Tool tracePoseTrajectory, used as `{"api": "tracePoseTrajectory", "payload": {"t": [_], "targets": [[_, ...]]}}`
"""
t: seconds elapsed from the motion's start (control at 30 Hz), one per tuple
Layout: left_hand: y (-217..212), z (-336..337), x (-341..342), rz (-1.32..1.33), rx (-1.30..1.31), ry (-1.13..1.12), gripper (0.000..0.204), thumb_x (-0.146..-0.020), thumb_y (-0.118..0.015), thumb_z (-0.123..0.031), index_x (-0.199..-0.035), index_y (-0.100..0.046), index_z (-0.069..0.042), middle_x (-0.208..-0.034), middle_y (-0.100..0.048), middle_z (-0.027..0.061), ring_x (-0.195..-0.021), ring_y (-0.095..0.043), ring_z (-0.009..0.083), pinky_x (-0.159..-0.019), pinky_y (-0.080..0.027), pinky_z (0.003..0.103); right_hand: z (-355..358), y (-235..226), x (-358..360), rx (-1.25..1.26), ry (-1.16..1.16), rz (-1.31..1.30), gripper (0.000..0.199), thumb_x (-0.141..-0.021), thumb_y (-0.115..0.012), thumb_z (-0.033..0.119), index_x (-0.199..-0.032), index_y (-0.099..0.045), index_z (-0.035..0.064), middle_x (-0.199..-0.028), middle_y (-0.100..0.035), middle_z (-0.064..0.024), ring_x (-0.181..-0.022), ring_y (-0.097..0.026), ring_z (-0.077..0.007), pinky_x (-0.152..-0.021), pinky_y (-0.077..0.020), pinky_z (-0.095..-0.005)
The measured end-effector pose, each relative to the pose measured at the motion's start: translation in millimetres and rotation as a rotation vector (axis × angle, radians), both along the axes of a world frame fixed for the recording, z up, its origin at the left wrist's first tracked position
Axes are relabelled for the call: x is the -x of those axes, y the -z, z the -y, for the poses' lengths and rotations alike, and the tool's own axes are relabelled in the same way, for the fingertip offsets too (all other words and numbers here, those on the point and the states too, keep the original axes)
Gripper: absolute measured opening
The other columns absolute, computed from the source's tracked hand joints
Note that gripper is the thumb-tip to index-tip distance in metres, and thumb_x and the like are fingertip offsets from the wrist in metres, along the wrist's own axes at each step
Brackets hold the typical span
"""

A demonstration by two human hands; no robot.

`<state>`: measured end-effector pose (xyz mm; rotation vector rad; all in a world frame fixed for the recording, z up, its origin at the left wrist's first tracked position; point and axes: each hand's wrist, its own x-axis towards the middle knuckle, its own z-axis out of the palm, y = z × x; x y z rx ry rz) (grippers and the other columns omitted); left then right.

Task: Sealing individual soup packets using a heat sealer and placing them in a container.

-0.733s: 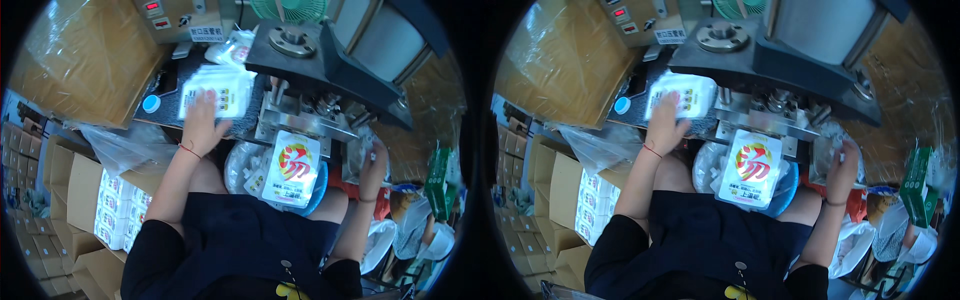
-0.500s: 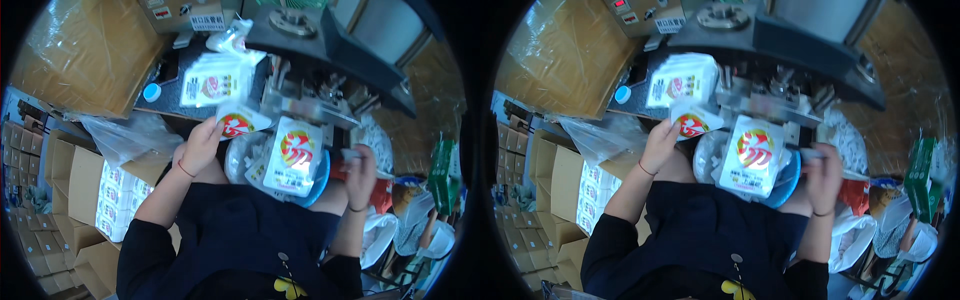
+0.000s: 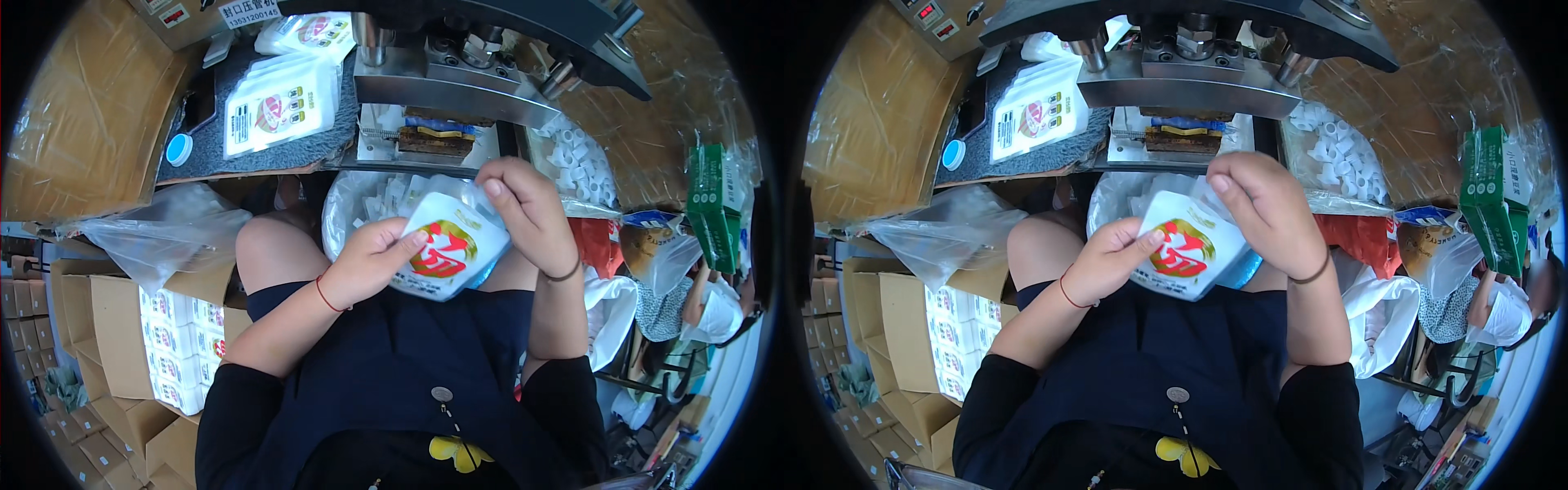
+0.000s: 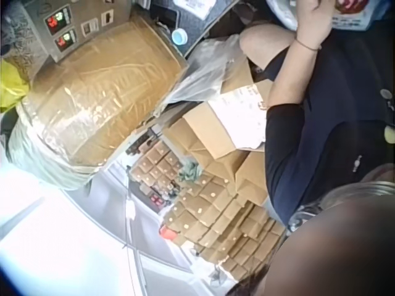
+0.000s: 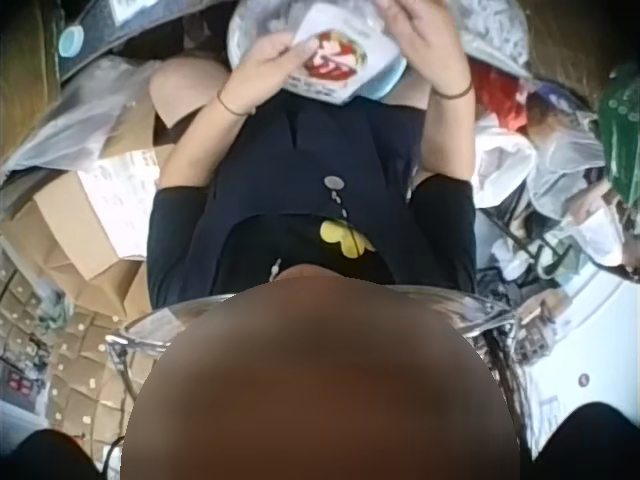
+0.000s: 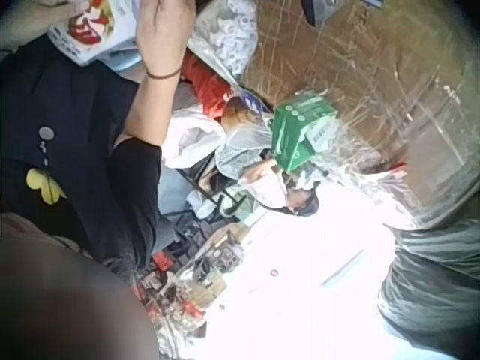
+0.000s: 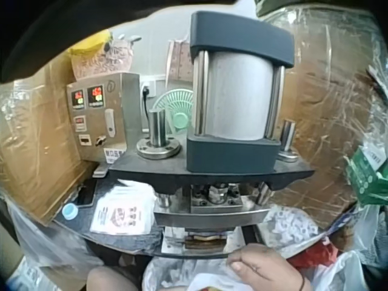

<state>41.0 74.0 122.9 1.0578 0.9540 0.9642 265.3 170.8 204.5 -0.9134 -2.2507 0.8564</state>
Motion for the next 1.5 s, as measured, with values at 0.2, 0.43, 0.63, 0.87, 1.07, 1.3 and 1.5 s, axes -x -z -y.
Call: {"api": "tracePoseTrajectory", "payload": {"t": [0.2,0.43,0.63,0.87,1.07,1.3,1.5], "targets": [[4.1,-6.5,-10.2,0.230,0.246,0.197,0.026,-0.097,-0.064,-0.014,-0.118,-0.064,0.003,-0.107,-0.071,0.0066,-0.093,-0.064,0.0092,-0.084,-0.052,0.027,-15.4,-14.2,-26.1,-0.093,0.101,0.212,0.030,-0.100,-0.052,0.019,-0.123,-0.058,0.0021,-0.106,-0.064,-0.0171,-0.098,-0.064,-0.0288,-0.084,-0.0492,-0.0346],[-10.5,-55.5,6.9,0.465,0.319,-0.005,0.031,-0.091,-0.064,0.000,-0.121,-0.060,0.006,-0.113,-0.069,0.0132,-0.099,-0.069,0.0194,-0.088,-0.057,0.035,-71.5,35.8,-87.8,-0.410,0.550,0.744,0.027,-0.090,-0.065,0.021,-0.115,-0.063,0.0123,-0.103,-0.063,-0.0169,-0.091,-0.063,-0.0404,-0.077,-0.0516,-0.0458],[7.0,-60.1,25.5,-0.016,-0.096,-0.362,0.048,-0.090,-0.067,-0.003,-0.132,-0.046,0.006,-0.111,-0.064,0.0107,-0.088,-0.066,0.0187,-0.080,-0.055,0.032,-74.8,57.1,-79.3,-0.356,0.596,0.568,0.017,-0.091,-0.060,0.015,-0.107,-0.062,0.0111,-0.105,-0.062,-0.0173,-0.091,-0.063,-0.0401,-0.075,-0.0514,-0.0456],[5.3,-74.4,139.3,-1.705,-0.680,-0.306,0.061,-0.090,-0.066,-0.024,-0.144,-0.044,-0.006,-0.149,-0.040,0.0216,-0.136,-0.040,0.0425,-0.109,-0.035,0.050,-64.4,51.9,-81.6,-0.718,0.677,0.379,0.012,-0.094,-0.061,0.008,-0.105,-0.059,0.0060,-0.103,-0.066,-0.0145,-0.089,-0.067,-0.0311,-0.076,-0.0524,-0.0389],[-1.9,-23.6,112.5,-0.826,-0.390,-0.513,0.028,-0.095,-0.056,-0.005,-0.121,-0.060,0.003,-0.107,-0.067,0.0233,-0.100,-0.066,0.0313,-0.085,-0.050,0.034,-21.3,42.5,-59.1,-0.052,0.480,-0.365,0.013,-0.098,-0.062,0.015,-0.097,-0.053,0.0045,-0.092,-0.058,-0.0033,-0.077,-0.057,-0.0104,-0.071,-0.0483,-0.0240],[-4.6,-18.5,51.8,-0.336,-0.311,-0.400,0.022,-0.098,-0.060,-0.013,-0.110,-0.065,0.005,-0.083,-0.067,0.0061,-0.074,-0.058,0.0086,-0.068,-0.048,0.026,3.1,19.1,-1.7,-0.052,0.010,-0.220,0.023,-0.099,-0.059,0.021,-0.107,-0.061,0.0002,-0.104,-0.064,-0.0099,-0.093,-0.063,-0.0159,-0.080,-0.0506,-0.0279],[-18.1,-9.3,16.0,-0.431,-0.194,-0.124,0.025,-0.089,-0.075,-0.017,-0.095,-0.069,0.006,-0.082,-0.067,-0.0003,-0.073,-0.056,0.0032,-0.064,-0.047,0.021,7.7,3.0,18.3,-0.044,0.158,-0.442,0.020,-0.098,-0.062,0.019,-0.101,-0.062,-0.0001,-0.087,-0.060,-0.0011,-0.073,-0.052,-0.0070,-0.067,-0.0425,-0.0217]]}}
